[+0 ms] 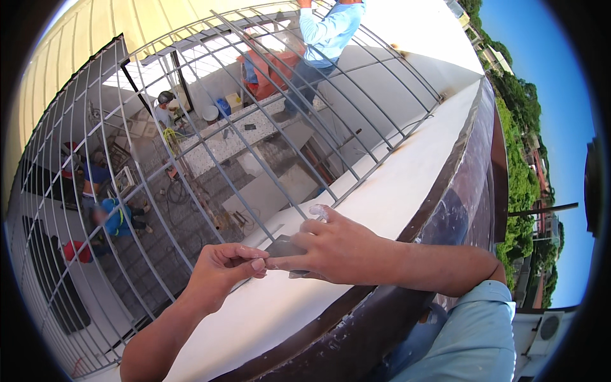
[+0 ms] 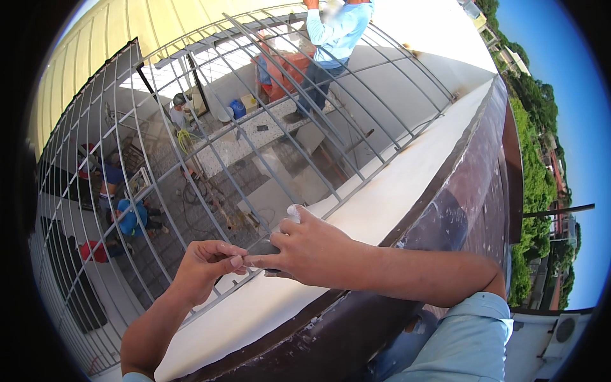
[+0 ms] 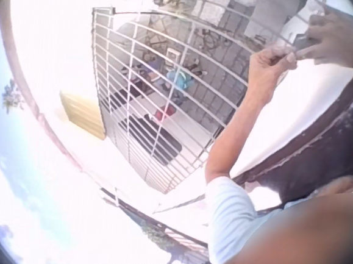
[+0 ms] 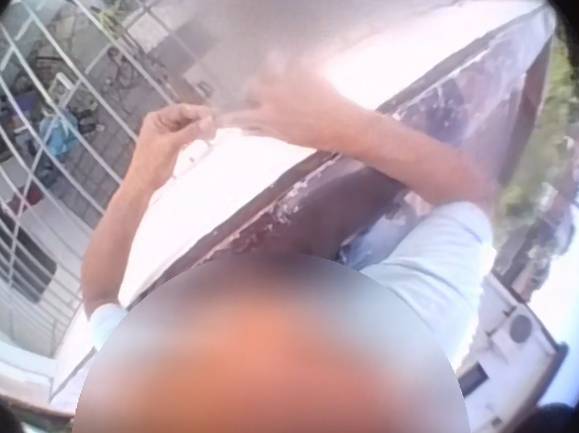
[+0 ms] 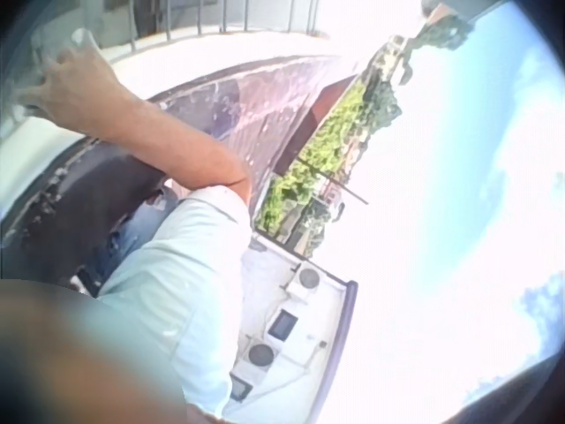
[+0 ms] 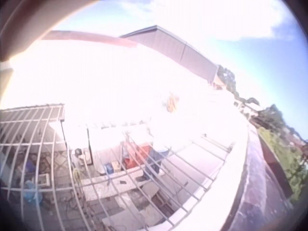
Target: The person smooths a white curved surface on a balcony ledge using a small rectangular tool and then by hand. The person moves along the ledge, repeatedly rubbing and flattening the surface to create a smooth finish.
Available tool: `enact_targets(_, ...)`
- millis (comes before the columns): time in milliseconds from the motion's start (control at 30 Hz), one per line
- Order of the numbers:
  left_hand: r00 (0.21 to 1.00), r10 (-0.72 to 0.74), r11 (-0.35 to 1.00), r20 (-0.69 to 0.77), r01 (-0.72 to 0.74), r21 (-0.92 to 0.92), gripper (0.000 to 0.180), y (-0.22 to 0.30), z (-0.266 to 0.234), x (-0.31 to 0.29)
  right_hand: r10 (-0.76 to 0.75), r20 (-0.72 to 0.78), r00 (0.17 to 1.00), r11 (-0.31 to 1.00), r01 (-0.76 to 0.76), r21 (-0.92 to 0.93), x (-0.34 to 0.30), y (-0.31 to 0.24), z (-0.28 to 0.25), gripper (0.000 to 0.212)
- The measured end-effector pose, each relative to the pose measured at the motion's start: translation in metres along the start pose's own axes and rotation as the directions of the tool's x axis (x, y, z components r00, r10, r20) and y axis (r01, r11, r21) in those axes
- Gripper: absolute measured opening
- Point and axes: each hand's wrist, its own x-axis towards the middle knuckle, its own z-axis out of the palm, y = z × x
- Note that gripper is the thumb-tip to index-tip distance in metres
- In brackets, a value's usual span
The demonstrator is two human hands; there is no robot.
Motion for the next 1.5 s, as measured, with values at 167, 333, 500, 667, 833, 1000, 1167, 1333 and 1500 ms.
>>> enact_targets(167,1.0,0.006,1.0,-0.013,-0.006,-0.015,0.017,0.0,0.003,-0.003,-0.007,0.014,1.0,1.0,0.008,-0.03,0.0,-0.001,-0.002,0.045)
enact_targets(333,0.998,0.069,0.998,0.01,-0.069,0.008,0.012,0.001,0.005,0.001,-0.014,0.04,0.999,0.996,0.017,-0.092,0.002,-0.001,0.003,0.048)
enact_targets(500,0.955,0.296,0.888,-0.002,-0.274,0.369,0.008,-0.008,0.006,-0.01,0.094,0.025,0.995,0.995,-0.094,-0.023,0.011,-0.013,0.003,0.056)
enact_targets(667,0.921,0.388,0.878,-0.027,-0.361,0.314,0.006,-0.016,0.008,-0.006,0.135,0.066,0.989,0.991,-0.133,-0.033,0.019,-0.022,-0.003,0.054)
enact_targets(833,0.971,0.22,0.951,-0.098,-0.191,0.244,0.011,-0.015,-0.002,-0.009,0.147,0.057,0.987,0.989,-0.146,-0.029,0.018,-0.021,-0.001,0.056)
enact_targets(1000,0.979,0.107,0.876,-0.173,-0.011,0.482,0.04,-0.02,-0.011,-0.011,0.162,0.06,0.985,0.985,-0.165,0.04,0.018,-0.021,-0.003,0.053)
enact_targets(1167,0.795,0.584,0.479,0.164,-0.501,0.721,0.046,-0.031,-0.002,0.002,0.16,0.074,0.984,0.977,-0.169,0.131,0.024,-0.023,-0.01,0.049)
enact_targets(1333,0.936,0.348,0.748,0.053,-0.312,0.585,0.02,-0.028,-0.001,0.002,0.166,0.061,0.984,0.959,-0.176,0.224,0.017,-0.014,-0.008,0.048)
enact_targets(1500,0.827,0.515,0.655,0.223,-0.548,0.521,0.021,-0.022,-0.001,-0.004,0.117,0.026,0.993,0.969,-0.12,0.214,0.009,-0.001,-0.008,0.055)
